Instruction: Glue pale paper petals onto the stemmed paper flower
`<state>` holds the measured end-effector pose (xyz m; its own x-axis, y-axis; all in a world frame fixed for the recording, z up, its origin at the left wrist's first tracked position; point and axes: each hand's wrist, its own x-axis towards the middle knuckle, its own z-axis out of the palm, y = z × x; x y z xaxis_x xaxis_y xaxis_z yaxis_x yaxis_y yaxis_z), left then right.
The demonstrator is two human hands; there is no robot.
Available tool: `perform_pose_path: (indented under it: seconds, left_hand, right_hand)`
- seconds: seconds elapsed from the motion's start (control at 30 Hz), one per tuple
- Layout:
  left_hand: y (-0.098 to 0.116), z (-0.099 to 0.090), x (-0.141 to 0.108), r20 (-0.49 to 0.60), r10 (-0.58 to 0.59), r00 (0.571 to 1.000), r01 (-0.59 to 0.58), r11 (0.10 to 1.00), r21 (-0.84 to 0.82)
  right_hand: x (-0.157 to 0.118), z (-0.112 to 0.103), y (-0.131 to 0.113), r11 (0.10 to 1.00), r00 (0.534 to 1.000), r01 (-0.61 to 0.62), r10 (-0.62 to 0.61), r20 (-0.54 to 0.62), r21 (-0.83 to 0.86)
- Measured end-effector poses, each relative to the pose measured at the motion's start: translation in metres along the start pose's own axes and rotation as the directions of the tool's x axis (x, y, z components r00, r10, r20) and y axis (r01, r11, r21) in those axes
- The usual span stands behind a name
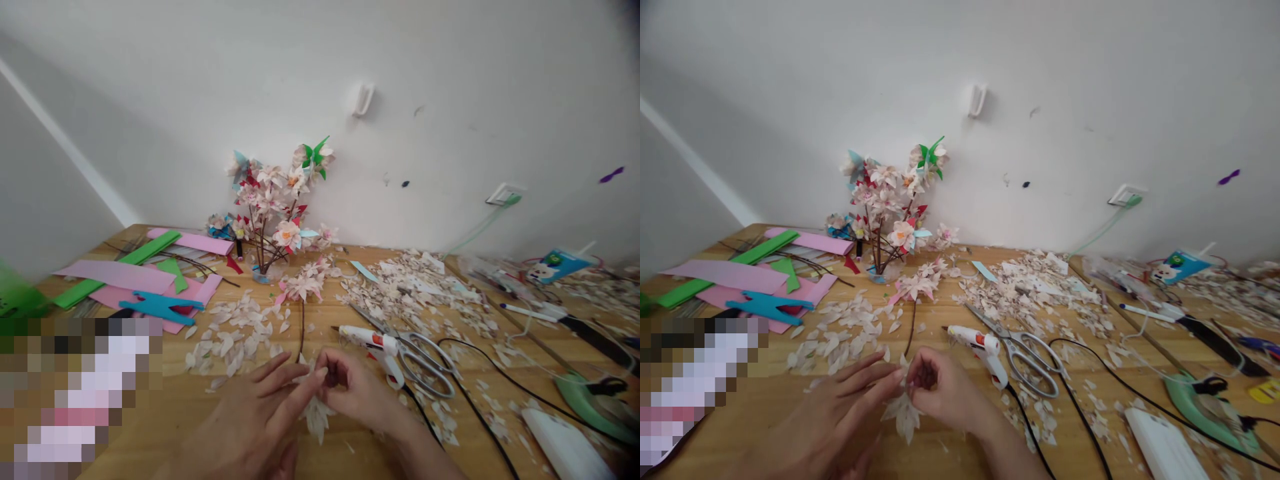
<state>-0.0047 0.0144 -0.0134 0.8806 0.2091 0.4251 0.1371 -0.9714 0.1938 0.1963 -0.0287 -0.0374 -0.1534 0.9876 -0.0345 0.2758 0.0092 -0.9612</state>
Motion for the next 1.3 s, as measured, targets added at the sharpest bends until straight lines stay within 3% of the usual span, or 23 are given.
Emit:
perform_pose_path:
  seconds: [0.2, 0.43, 0.6, 0.83, 1.3]
  left_hand:
    - [-0.002, 0.014, -0.007, -0.047, -0.043, 0.998, 0.046, 0.997, 0.065]
    - [-0.006, 0.019, -0.008, -0.174, -0.077, 0.982, 0.098, 0.988, 0.120]
    - [-0.005, 0.021, -0.007, -0.164, -0.058, 0.985, 0.084, 0.985, 0.153]
    - [-0.004, 0.029, -0.012, -0.147, -0.174, 0.974, 0.182, 0.982, 0.045]
    - [-0.002, 0.018, -0.001, -0.180, 0.067, 0.981, -0.004, 0.944, 0.329]
  right_hand:
    - [-0.001, 0.003, -0.006, 1.000, 0.997, 0.024, -0.025, -0.071, -0.016]
    - [-0.001, 0.004, -0.012, 1.000, 0.993, 0.022, -0.020, -0.114, 0.021]
    - [-0.002, 0.004, -0.008, 0.999, 0.990, 0.030, -0.024, -0.136, 0.044]
    - [0.000, 0.004, -0.010, 0.997, 0.983, 0.020, -0.007, -0.183, 0.069]
    - [0.004, 0.006, -0.006, 0.949, 0.976, -0.051, 0.113, -0.186, 0.311]
